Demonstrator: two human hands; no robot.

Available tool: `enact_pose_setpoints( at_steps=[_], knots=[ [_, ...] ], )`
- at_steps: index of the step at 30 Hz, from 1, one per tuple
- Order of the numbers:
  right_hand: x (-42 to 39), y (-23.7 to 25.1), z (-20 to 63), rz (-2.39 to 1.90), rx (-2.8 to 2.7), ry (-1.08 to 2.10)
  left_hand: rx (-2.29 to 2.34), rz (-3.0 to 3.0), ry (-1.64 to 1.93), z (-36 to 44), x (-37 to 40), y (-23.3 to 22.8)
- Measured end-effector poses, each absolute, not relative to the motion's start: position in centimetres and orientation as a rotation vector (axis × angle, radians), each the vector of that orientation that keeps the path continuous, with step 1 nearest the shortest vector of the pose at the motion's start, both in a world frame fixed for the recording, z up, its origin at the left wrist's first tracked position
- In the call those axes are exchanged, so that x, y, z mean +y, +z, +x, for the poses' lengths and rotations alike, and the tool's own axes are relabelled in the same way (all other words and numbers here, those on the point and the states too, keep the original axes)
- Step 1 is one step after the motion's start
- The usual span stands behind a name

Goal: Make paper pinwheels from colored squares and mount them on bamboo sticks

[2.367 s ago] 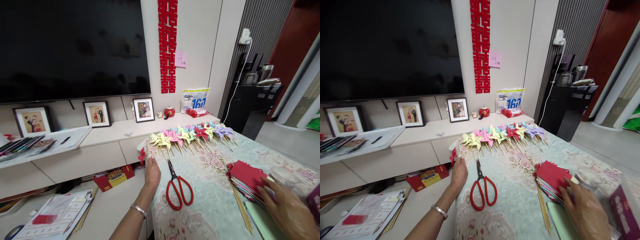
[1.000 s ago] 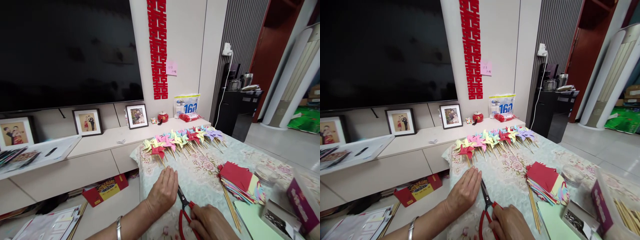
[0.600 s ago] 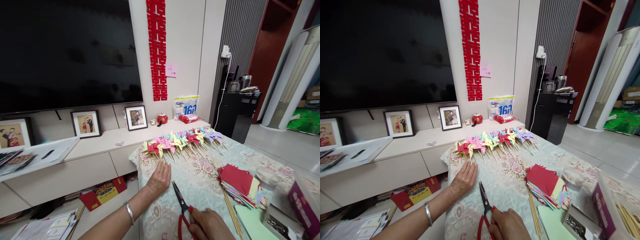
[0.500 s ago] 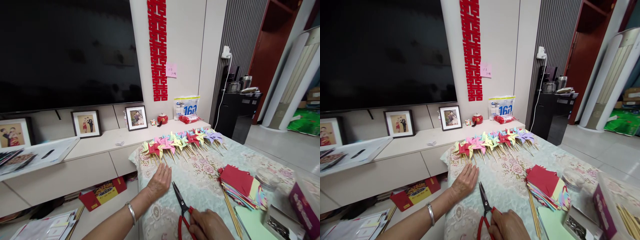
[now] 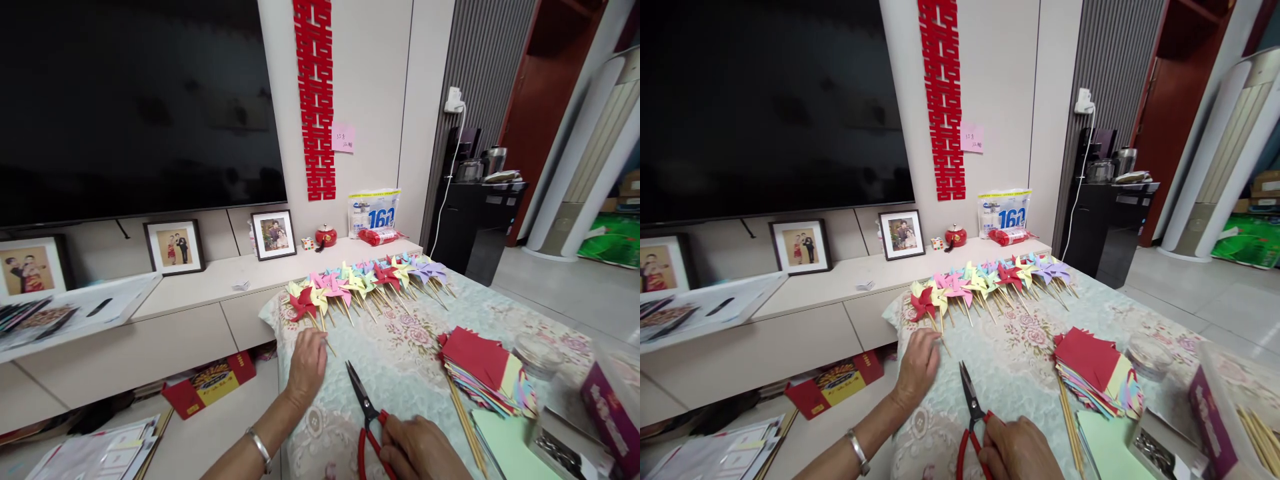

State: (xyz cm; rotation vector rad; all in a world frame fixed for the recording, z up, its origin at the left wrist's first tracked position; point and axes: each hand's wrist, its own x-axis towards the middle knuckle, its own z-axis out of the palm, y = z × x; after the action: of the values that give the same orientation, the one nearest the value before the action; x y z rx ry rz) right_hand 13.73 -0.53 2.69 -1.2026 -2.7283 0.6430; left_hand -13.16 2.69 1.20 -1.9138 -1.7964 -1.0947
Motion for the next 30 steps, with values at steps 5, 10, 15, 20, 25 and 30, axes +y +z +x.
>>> enact_pose_setpoints(
  at_steps=[5, 10, 15, 20, 25, 30],
  knots=[
    [-0.7, 2.8, 13.7, -1.225, -2.71, 0.687, -2.865, -1.362, -0.918, -12.2, 4.7, 3.9],
    [-0.8, 3.5, 13.5, -1.194, -2.709, 0.706, -3.068, -1.287, -0.766, -12.0, 6.7, 4.5],
    [-0.9, 3.7, 13.5, -1.211, -2.703, 0.683, -3.15, -1.232, -0.725, -11.8, 7.2, 4.5],
    [-1.3, 3.6, 13.8, -1.144, -2.598, 0.727, -3.171, -1.264, -0.751, -12.7, 6.6, 5.3],
    [-1.1, 3.4, 13.8, -1.156, -2.575, 0.749, -3.144, -1.325, -0.774, -13.2, 6.5, 5.9],
    [-0.7, 3.3, 13.7, -1.19, -2.614, 0.75, -3.126, -1.35, -0.792, -13.6, 7.1, 6.0]
  ],
)
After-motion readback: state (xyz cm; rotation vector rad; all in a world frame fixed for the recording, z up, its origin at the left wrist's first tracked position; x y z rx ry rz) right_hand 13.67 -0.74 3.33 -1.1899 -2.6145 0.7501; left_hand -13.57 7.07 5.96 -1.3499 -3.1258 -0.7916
